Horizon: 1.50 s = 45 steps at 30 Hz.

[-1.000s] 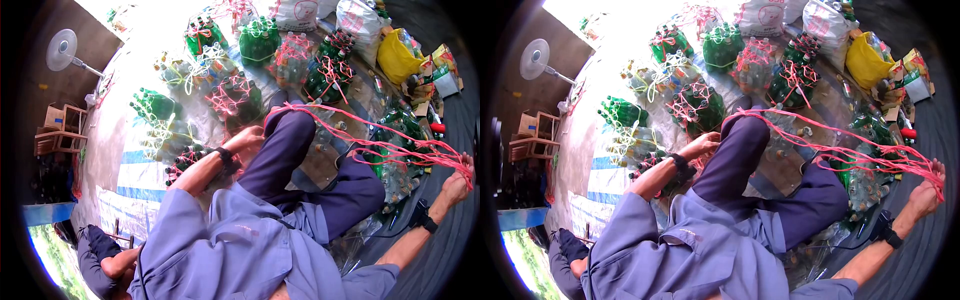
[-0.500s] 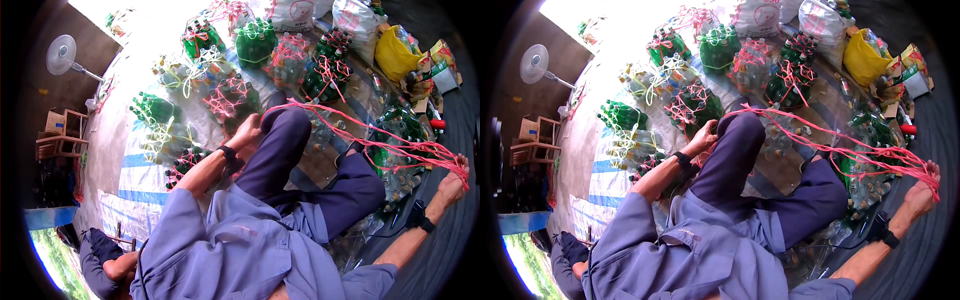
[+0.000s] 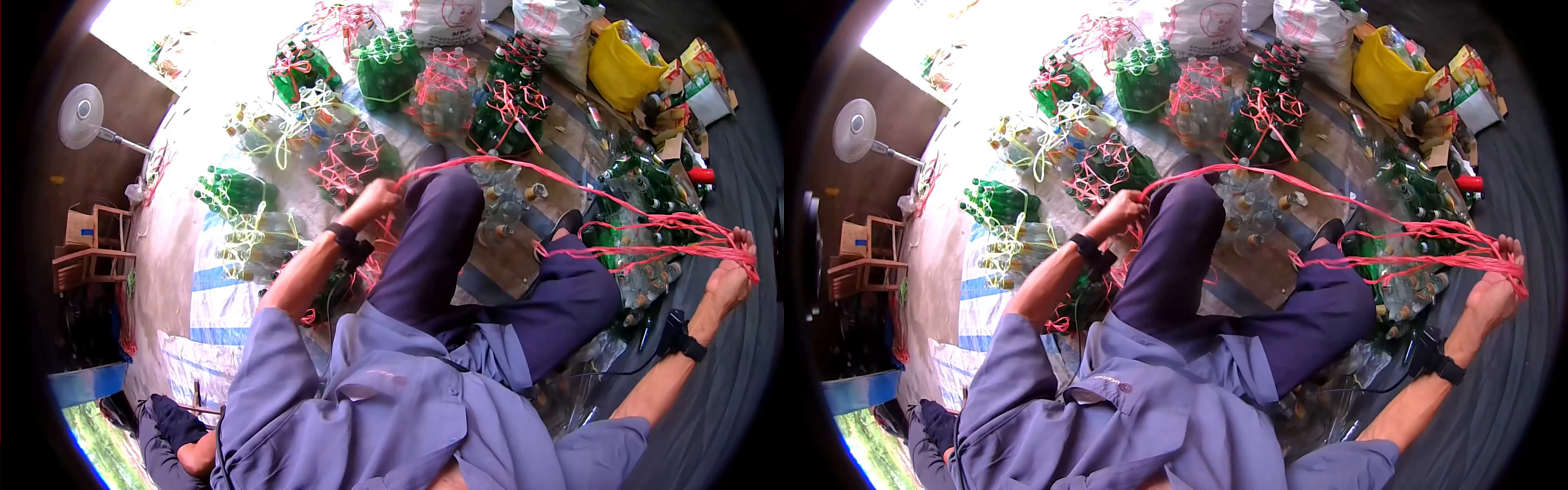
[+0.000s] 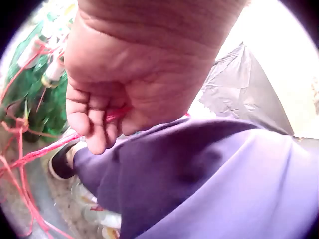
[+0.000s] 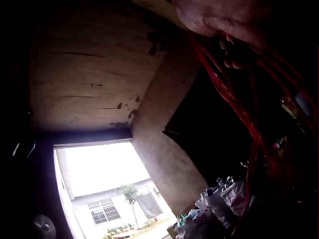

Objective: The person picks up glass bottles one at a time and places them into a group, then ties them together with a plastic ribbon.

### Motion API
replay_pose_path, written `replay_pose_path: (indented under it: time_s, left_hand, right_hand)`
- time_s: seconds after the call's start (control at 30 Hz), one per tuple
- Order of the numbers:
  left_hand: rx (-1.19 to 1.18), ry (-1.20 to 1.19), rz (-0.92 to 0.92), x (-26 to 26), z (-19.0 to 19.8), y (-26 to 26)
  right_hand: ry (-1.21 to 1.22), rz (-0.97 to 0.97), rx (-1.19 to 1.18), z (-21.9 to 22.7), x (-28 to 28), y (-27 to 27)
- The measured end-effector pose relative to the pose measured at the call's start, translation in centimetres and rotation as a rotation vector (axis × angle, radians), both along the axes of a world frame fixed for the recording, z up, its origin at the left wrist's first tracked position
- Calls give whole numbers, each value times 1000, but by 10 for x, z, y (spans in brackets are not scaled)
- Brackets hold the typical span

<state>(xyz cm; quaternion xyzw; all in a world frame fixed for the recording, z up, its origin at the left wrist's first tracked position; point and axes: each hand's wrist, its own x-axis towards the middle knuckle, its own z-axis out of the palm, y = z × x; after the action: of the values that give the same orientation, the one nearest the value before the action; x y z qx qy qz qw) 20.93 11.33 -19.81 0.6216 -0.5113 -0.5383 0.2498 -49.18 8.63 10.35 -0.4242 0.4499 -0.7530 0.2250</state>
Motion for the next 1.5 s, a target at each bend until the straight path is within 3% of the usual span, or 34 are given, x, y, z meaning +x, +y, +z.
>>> replay_pose_path:
  time_s: [0.1,0.2,0.23,0.33,0.4,0.5,0.57,0.63,0.7,0.77,0.8,0.83,0.9,0.93,1.03,1.07,1.17,1.2,1.37,1.5]
  left_hand:
    - [-63,-132,34,0,65,-24]
    - [-371,-201,-145,8,99,-53]
    - [-324,-231,-76,-5,134,-58]
    - [-497,-249,-227,-20,187,-84]
    - [-835,-370,-351,-31,207,-109]
    - [-945,-314,-315,-79,264,-123]
    - [-1368,-294,-421,-112,294,-141]
    - [-1309,-376,-396,-155,338,-132]
    - [-1979,-145,-447,-213,340,-176]
    - [-1258,259,-513,-228,392,-109]
    - [-1518,245,-666,-251,383,-135]
    - [-1519,259,-670,-266,378,-133]
    - [-1555,-97,-422,-288,365,-128]
    - [-1274,-79,-480,-292,352,-127]
    - [-1033,-399,-635,-282,300,-133]
    - [-1007,-318,-625,-271,275,-133]
    - [-852,-427,-761,-234,215,-136]
    - [-727,-519,-818,-222,210,-128]
    - [-737,-468,-879,-162,200,-92]
    - [-631,-333,-732,-130,215,-58]
  right_hand:
    - [-27,14,13,-14,4,0]
    - [-51,77,44,-27,16,2]
    - [-53,76,43,-30,21,3]
    - [-111,60,57,-38,39,7]
    - [-113,62,72,-46,47,9]
    - [-123,50,92,-52,66,16]
    - [-141,73,123,-59,72,19]
    - [-137,60,139,-63,83,24]
    - [-193,71,157,-70,92,28]
    - [-202,69,149,-79,101,35]
    - [-188,74,175,-82,107,38]
    - [-174,79,199,-82,116,42]
    - [-183,37,206,-83,135,51]
    - [-135,44,220,-85,139,56]
    - [-84,-22,276,-97,135,64]
    - [-57,12,303,-95,140,69]
    - [-23,45,307,-89,155,74]
    - [-7,75,302,-90,153,75]
    - [43,123,343,-85,166,73]
    - [218,69,434,-89,177,71]
